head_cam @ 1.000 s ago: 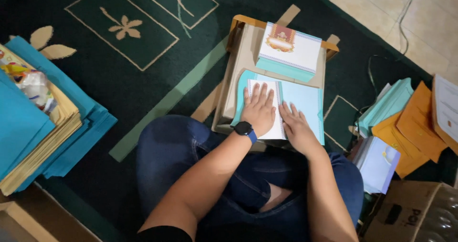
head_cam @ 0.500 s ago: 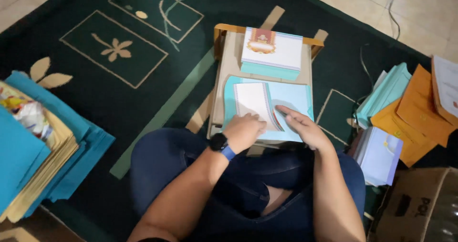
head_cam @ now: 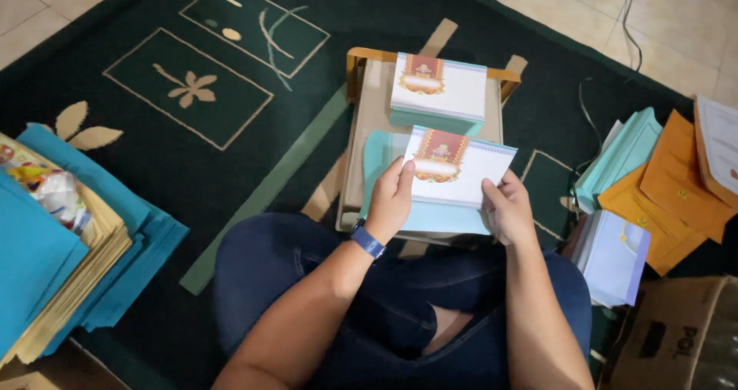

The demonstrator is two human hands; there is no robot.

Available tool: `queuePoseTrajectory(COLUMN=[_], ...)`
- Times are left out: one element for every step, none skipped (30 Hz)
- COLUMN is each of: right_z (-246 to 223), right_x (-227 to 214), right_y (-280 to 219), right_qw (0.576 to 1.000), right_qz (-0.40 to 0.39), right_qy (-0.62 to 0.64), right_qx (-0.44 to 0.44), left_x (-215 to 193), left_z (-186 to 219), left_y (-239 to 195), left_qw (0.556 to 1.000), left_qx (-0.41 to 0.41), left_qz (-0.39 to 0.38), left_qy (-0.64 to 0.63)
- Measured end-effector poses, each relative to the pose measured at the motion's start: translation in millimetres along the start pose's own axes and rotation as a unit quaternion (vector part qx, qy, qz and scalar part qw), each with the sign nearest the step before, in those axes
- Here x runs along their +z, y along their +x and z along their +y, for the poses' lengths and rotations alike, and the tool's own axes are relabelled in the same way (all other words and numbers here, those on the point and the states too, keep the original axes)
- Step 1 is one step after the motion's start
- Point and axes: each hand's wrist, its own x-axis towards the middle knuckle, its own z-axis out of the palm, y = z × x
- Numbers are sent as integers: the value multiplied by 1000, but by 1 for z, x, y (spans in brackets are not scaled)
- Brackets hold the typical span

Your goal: The person sits on the floor and assembles notebooks by inserting white paper sheets into light blue covers. They smooth the edges, fold the cover flaps over the paper, and place the completed units into a stack on a small wooden stand. The process is repeated for multiple notebooks throughout the clip.

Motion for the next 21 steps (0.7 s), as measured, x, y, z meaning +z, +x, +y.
queuePoseTrajectory(right_z=[1, 2, 3, 7, 11, 15, 15, 14, 14, 14, 14, 14, 10, 6, 2, -7, -16, -23, -24, -22, -20], right_x=[2, 3, 4, 0, -4, -8, -14, -19, -22, -28, -33, -40, -38, -36, -34, -27, -20, -12, -8, -4, 0], right_y=[1, 2, 3, 5, 8, 9, 9, 10, 11, 18, 24, 32, 48, 63, 79, 102, 126, 149, 173, 192, 211], right_qw=[1000, 999, 997, 997, 994, 990, 990, 989, 988, 989, 986, 984, 985, 982, 979, 980, 977, 973, 973, 965, 954], right_qz=[-5, 29, 63, 60, 88, 117, 115, 132, 148, 140, 154, 165, 154, 162, 169, 164, 164, 166, 162, 150, 138], right_qy=[-1, -24, -47, -49, -54, -60, -62, -48, -33, -36, -40, -45, -50, -62, -75, -77, -110, -142, -143, -204, -263], right_qx=[-2, -11, -20, -21, -34, -46, -45, -41, -37, -39, -48, -57, -59, -69, -80, -83, -80, -76, -78, -62, -47], left_x=[2, 4, 6, 9, 11, 14, 17, 19, 19, 19, 19, 21, 26, 31, 37, 36, 36, 35, 33, 29, 26], left_z=[0, -1, -1, 5, 10, 15, 15, 14, 14, 13, 12, 11, -1, -13, -24, -20, -15, -11, -8, -6, -5], left_y=[1, 2, 3, 4, 4, 3, 2, 2, 1, -2, -5, -8, -8, -7, -4, -4, -4, -3, -1, -3, -5], left_qw=[1000, 999, 997, 997, 989, 972, 972, 958, 942, 941, 926, 904, 905, 894, 881, 882, 885, 886, 887, 889, 891], left_qx=[2, -3, -10, -9, 52, 110, 109, 133, 157, 156, 148, 136, 132, 107, 81, 81, 63, 43, 43, 56, 68], left_qz=[4, 20, 35, 38, 63, 86, 88, 112, 135, 144, 92, 41, 53, 33, 12, 18, 27, 35, 39, 2, -34], left_qy=[0, 31, 63, 62, 125, 187, 186, 226, 266, 264, 336, 403, 400, 433, 465, 463, 461, 459, 458, 454, 448])
